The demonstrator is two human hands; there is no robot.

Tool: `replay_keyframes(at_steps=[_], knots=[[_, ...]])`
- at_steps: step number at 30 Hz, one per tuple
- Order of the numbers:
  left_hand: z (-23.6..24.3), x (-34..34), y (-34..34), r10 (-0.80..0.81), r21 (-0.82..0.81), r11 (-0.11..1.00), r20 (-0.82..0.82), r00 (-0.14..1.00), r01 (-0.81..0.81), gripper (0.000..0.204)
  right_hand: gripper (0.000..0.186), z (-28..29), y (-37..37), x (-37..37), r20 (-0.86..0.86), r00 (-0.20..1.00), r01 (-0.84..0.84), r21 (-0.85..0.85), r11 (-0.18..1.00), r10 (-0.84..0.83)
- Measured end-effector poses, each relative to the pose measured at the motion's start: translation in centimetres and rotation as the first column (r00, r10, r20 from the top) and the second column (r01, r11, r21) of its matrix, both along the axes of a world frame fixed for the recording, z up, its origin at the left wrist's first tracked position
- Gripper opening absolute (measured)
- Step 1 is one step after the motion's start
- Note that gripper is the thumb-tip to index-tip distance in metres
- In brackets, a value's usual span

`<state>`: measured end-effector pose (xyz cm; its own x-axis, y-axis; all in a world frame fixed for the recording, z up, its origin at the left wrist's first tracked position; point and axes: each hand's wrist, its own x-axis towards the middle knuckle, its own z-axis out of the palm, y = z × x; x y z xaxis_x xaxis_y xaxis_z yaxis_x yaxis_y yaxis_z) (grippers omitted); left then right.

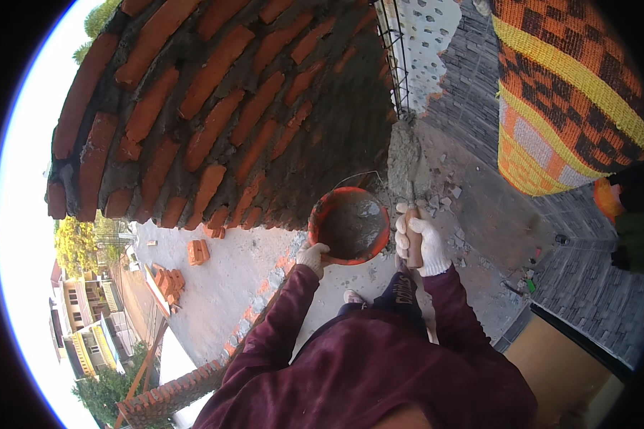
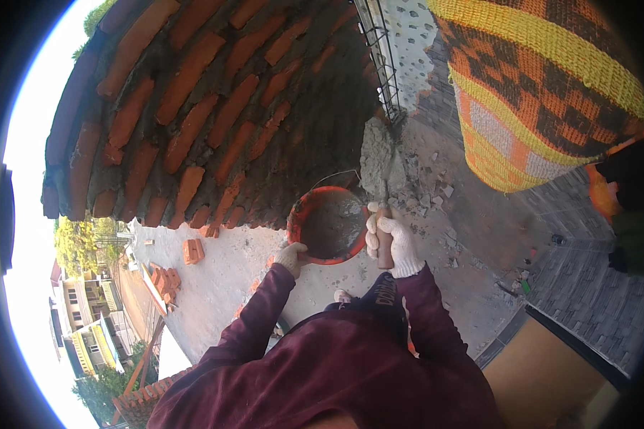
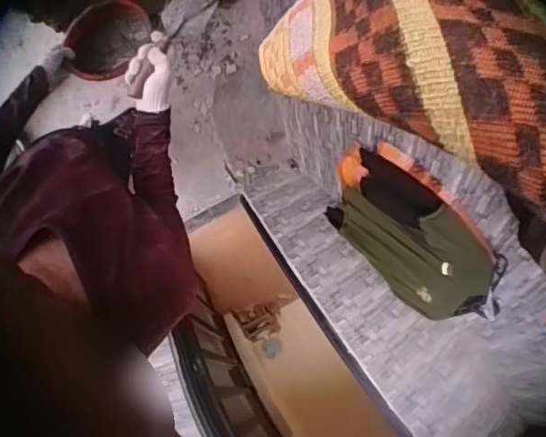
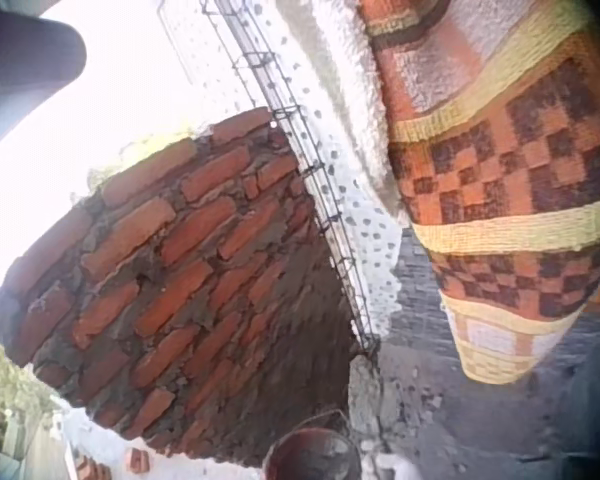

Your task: The person scoops cement from a red bucket with a trowel and applies it to a brick wall. The person repeatedly scoops and spreads the cement along the wall surface. The person then walks indoors and removes gloves.

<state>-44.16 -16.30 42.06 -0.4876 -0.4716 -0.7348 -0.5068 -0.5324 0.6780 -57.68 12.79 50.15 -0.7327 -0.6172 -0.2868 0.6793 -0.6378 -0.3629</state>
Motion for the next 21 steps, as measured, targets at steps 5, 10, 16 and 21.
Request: replay_keyframes(at_steps=[5, 10, 16, 21], knots=[[0.4, 4.2, -1.8, 0.048, -0.029, 0.998, 0.003, 0.999, -0.048, 0.026, 0.038, 4.0, -5.7, -8.0, -0.101, 0.853, 0.517, 0.292, 0.805, -0.512], [4.8, 7.5, -1.8, 0.107, -0.201, 0.977, 0.158, 0.982, -0.074, 0.032, 0.032, 4.3, -15.7, -20.5, -0.357, 0.767, 0.621, 0.625, 0.473, -0.533], [3.9, 12.8, -3.0, 0.178, -0.181, 0.972, 0.170, 0.969, -0.147, 0.028, 0.043, 4.8, -22.1, -7.9, -0.785, 0.616, 0.735, 0.542, 0.408, -0.065], [4.2, 13.9, -2.7, 0.187, -0.181, 0.973, 0.243, 0.952, -0.145, 0.027, 0.029, -3.9, -7.1, 1.8, -0.599, 0.483, 0.283, 0.797, 0.534, 0.638]])
